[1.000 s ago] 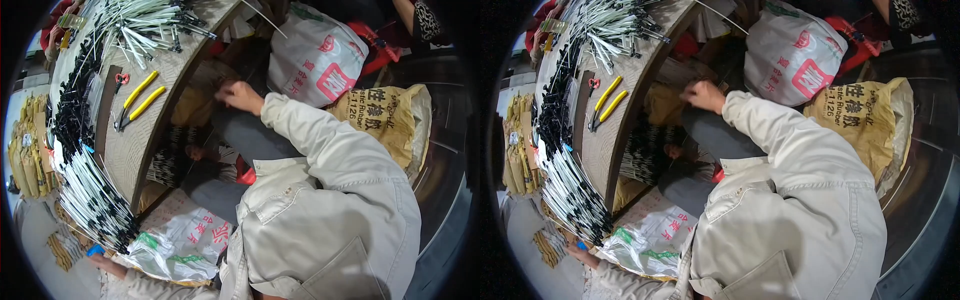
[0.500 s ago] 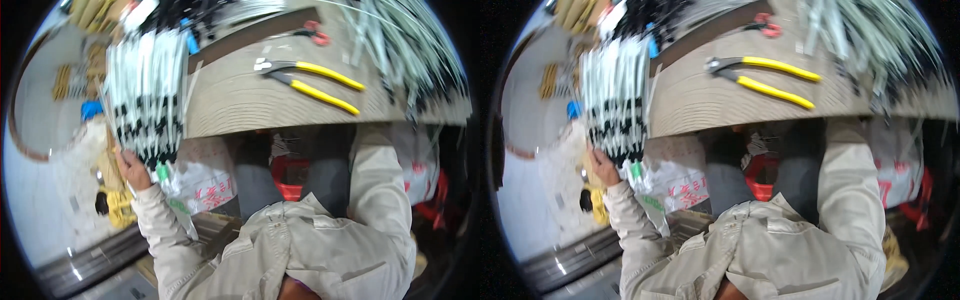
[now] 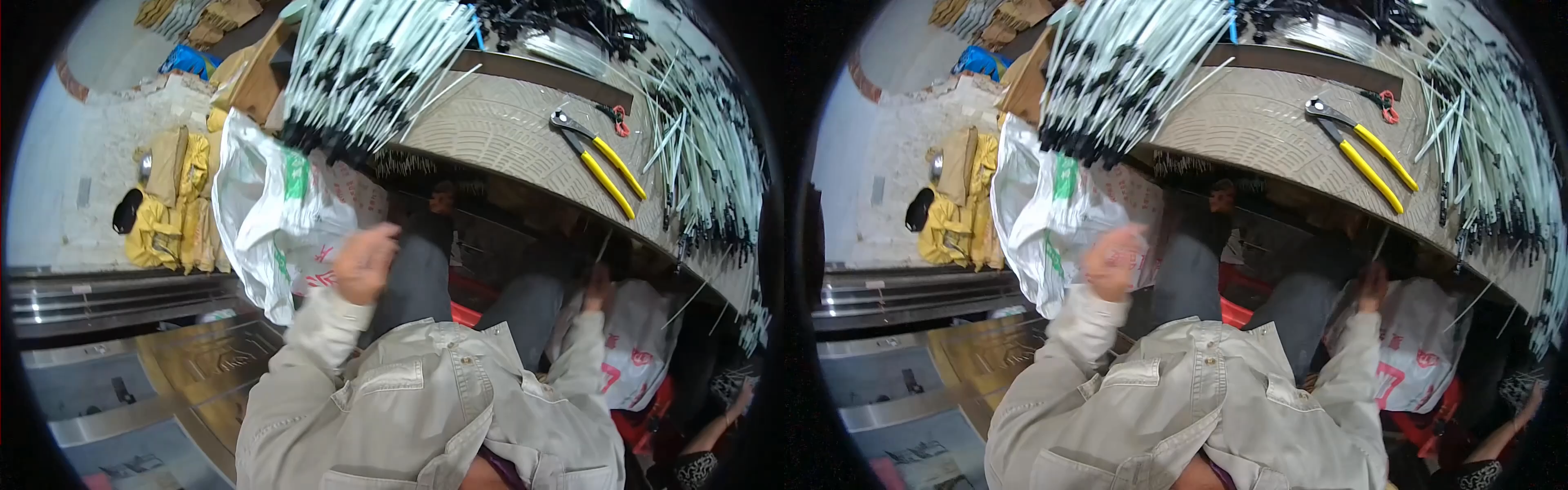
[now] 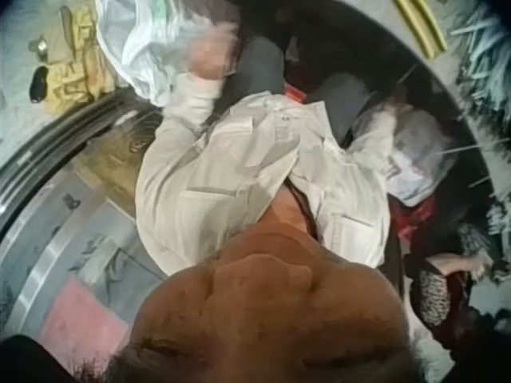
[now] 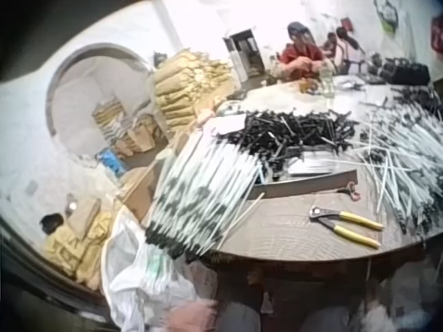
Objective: Assembling and trimming wire connectors by inserting pins and using pliers to organize them into bundles.
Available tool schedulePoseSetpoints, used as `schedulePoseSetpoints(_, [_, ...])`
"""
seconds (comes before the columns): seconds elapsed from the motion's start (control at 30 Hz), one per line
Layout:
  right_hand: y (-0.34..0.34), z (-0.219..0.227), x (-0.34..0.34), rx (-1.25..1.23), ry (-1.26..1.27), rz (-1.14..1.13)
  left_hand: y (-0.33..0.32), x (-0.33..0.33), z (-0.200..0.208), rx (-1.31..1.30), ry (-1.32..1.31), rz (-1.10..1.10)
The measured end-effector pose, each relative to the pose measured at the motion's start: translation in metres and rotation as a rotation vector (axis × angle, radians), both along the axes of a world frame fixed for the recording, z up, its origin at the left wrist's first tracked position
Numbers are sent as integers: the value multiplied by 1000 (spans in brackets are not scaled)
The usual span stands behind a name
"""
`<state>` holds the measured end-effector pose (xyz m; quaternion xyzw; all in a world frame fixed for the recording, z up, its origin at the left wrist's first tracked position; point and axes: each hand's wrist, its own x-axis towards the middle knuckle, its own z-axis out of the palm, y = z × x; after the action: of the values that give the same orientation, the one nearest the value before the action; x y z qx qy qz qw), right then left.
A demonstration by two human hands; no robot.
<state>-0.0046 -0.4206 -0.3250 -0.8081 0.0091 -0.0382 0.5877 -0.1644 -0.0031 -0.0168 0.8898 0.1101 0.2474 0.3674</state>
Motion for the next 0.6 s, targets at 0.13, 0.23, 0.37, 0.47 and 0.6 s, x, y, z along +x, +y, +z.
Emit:
schedulePoseSetpoints(0.13, [48,140,-103,-533,-249,312,-83,-6,-56,323,-99,-664])
schedulePoseSetpoints(0.23, [83,250,-148,-494,-124,645,-119,-19,-64,480,-55,-971])
schedulePoseSetpoints(0.37, [94,326,-171,-534,-124,759,-116,-36,-62,99,-171,-1046])
schedulePoseSetpoints(0.47, [112,367,-180,-527,-139,900,-110,-50,-42,-182,-209,-1035])
schedulePoseSetpoints(0.6, [156,410,-171,-756,-518,1130,-107,-66,-42,-843,132,-1270])
